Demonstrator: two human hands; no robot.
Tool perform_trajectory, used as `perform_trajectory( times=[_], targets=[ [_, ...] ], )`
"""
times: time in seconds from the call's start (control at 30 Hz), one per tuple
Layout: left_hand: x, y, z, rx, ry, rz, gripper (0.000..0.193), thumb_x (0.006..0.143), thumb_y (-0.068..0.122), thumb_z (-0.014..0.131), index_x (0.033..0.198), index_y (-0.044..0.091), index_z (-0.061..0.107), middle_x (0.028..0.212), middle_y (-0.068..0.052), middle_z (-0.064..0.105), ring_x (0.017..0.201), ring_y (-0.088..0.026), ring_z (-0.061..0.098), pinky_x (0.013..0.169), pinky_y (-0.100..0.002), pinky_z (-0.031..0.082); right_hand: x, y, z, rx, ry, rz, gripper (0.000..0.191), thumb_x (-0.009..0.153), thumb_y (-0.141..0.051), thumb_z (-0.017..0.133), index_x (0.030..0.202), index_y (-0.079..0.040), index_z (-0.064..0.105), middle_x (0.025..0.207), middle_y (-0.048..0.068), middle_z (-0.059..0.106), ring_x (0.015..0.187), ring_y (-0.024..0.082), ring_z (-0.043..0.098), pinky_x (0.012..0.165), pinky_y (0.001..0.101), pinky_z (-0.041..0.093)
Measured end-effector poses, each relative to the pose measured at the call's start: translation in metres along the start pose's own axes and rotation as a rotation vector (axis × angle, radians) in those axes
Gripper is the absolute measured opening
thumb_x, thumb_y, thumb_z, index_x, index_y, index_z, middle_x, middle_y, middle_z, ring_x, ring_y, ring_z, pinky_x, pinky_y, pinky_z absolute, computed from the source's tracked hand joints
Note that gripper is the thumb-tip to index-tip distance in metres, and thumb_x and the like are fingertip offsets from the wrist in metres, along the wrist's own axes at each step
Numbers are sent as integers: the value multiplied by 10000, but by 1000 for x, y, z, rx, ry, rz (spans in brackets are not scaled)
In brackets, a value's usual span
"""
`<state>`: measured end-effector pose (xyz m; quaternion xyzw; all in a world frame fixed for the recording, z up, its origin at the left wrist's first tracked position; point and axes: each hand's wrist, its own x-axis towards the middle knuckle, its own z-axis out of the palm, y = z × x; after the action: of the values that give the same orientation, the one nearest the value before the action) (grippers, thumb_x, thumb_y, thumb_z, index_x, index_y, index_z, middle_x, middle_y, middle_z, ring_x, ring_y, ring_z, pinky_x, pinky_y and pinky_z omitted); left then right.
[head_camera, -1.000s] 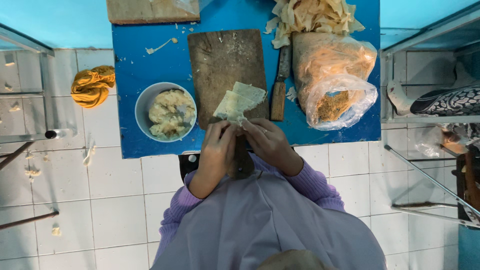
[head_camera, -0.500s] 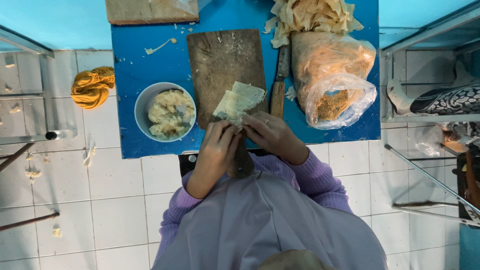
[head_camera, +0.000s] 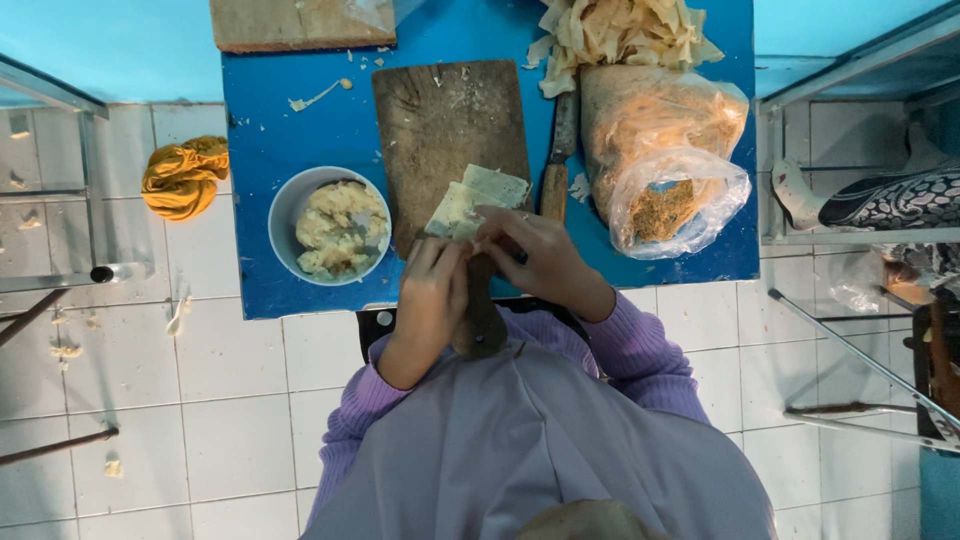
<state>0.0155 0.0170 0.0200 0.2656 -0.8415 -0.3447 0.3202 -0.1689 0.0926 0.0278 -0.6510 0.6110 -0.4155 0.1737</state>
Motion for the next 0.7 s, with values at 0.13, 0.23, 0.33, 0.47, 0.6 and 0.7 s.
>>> perform_trajectory(
  times=[0.13,0.23,0.33,0.47,0.6,0.7],
  targets=[
    [3,4,-2,34,-4,18,254,880,-66,640,1129,-31,679,1063,-183,603,989,-388,586,840,-458,495,3,-10,-3,-149,14,-126,354,872,43,733,1207,-32,644,1114,159,696,1018,335,689,850,409,576],
    [5,7,-6,57,-14,77,248,855,-75,645,1102,-54,664,1114,-176,603,1023,-374,573,878,-437,504,5,-17,-13,-308,-73,-320,467,826,-10,732,1284,4,642,1090,137,686,1077,324,671,937,447,571],
    [7,8,-12,56,-34,123,226,870,-69,665,1096,-69,667,1129,-168,610,1025,-366,562,888,-425,502,7,-18,-21,-371,-103,-410,460,836,-56,709,1283,5,626,1103,133,690,1107,313,676,984,448,571],
    [8,8,-15,14,-45,133,230,884,-38,690,1111,-74,673,1145,-186,604,1035,-369,558,887,-429,489,8,-12,-19,-293,-110,-356,437,904,-55,730,1315,6,594,1068,153,676,1052,318,681,915,418,572],
    [8,9,-11,40,-18,96,218,906,-55,669,1123,-76,670,1155,-185,602,1052,-368,560,902,-429,493,10,-5,-16,-171,-105,-233,468,960,-58,749,1383,-31,549,1023,147,665,958,322,668,816,423,548],
    [7,8,-9,27,-4,70,210,906,-56,648,1114,-68,670,1143,-188,596,1058,-381,561,897,-441,491,12,-4,-18,-136,-119,-193,496,961,-62,748,1410,-45,538,1003,138,658,943,316,662,800,431,537]
  ],
)
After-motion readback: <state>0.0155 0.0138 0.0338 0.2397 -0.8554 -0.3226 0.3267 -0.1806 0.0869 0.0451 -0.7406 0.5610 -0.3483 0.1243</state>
